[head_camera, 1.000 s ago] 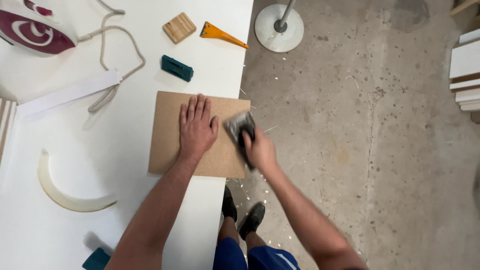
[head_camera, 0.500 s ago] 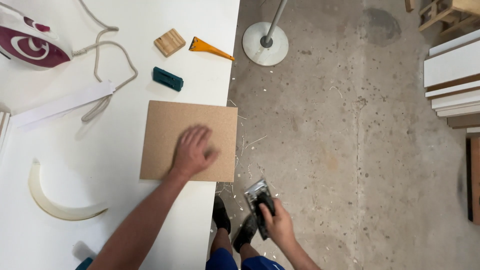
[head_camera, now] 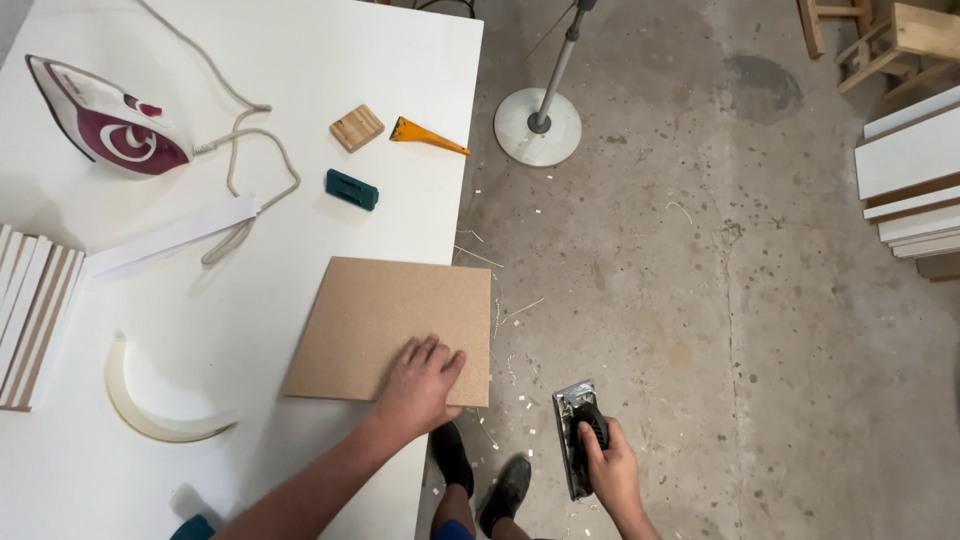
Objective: Applying heat-activated edge banding to the edges of wooden panels using an iron, followed by trimming and sanding the excess material.
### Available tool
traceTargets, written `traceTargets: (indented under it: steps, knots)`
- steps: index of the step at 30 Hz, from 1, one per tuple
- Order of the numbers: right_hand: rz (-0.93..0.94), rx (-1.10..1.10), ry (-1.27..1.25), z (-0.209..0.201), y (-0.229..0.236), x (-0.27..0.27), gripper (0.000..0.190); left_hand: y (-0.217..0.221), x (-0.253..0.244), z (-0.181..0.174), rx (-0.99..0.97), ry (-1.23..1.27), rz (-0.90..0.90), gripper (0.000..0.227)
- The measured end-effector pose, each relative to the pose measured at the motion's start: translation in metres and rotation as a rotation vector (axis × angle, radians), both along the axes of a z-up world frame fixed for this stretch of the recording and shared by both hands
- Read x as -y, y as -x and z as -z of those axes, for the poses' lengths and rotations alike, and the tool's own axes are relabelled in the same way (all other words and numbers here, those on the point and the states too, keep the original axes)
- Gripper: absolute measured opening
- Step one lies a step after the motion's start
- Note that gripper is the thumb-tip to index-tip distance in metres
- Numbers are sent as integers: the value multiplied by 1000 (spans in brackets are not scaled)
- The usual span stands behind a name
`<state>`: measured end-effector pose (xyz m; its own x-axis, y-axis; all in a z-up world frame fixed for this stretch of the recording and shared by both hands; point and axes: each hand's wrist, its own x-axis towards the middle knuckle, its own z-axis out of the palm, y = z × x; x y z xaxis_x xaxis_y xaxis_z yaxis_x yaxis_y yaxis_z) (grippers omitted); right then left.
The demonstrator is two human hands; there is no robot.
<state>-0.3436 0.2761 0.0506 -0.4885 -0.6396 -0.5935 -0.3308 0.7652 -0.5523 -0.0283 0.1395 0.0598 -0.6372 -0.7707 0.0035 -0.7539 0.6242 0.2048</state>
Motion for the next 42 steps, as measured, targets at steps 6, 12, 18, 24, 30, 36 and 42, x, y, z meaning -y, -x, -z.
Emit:
traceTargets:
  steps: [6,12,18,24,30,36,42]
  knots:
    - [9,10,9,-2,1,-8,31,3,114,-113,224,-262,21,31]
    - [19,49,18,-7,-10,-12,28,12,251,-99,53,-18,-40,48]
    - [48,102,-68,-10,-17,-11,32,26,286,-45,-6,153,13,59]
    - [82,72,-84,1,-16,-5,35,22,226,11,111,-335,-104,71]
    - [-52,137,174,-8,-31,89,37,1,183,52,-7,-69,-199,63]
    - [-624,-152,667,-23,-104,291,39,-24,138,43,-12,-51,-466,82]
    - [-1006,-345,644,40,-191,452,40,-22,124,52,-145,131,-450,79]
